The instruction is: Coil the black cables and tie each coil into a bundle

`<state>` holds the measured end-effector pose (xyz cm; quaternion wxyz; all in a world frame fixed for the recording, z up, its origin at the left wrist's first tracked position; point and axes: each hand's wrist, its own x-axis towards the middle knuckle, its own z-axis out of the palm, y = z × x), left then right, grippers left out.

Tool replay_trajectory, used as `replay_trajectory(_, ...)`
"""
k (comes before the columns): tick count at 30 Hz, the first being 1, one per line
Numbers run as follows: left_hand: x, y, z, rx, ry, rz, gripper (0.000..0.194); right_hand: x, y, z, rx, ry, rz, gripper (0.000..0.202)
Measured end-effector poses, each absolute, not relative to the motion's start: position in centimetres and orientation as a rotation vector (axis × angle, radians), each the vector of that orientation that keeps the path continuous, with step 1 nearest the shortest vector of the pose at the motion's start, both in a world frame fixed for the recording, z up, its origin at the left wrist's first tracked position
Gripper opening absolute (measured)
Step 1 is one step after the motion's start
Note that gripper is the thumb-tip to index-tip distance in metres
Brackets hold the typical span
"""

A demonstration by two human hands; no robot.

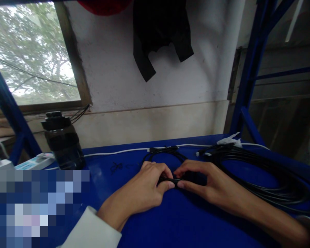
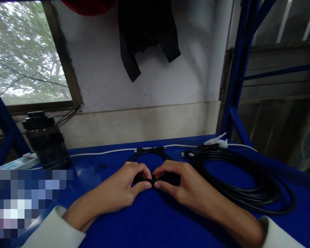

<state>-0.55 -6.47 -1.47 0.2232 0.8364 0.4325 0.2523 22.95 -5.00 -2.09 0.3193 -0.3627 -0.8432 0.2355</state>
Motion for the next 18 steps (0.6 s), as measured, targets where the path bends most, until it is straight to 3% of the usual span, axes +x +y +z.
replay_trajectory(18, 0.23, -6.55, -1.27, 2.285, 1.113, 0.821, 0.019, 23.05, -5.16, -1.89, -0.961, -2.215, 0.608, 0.019)
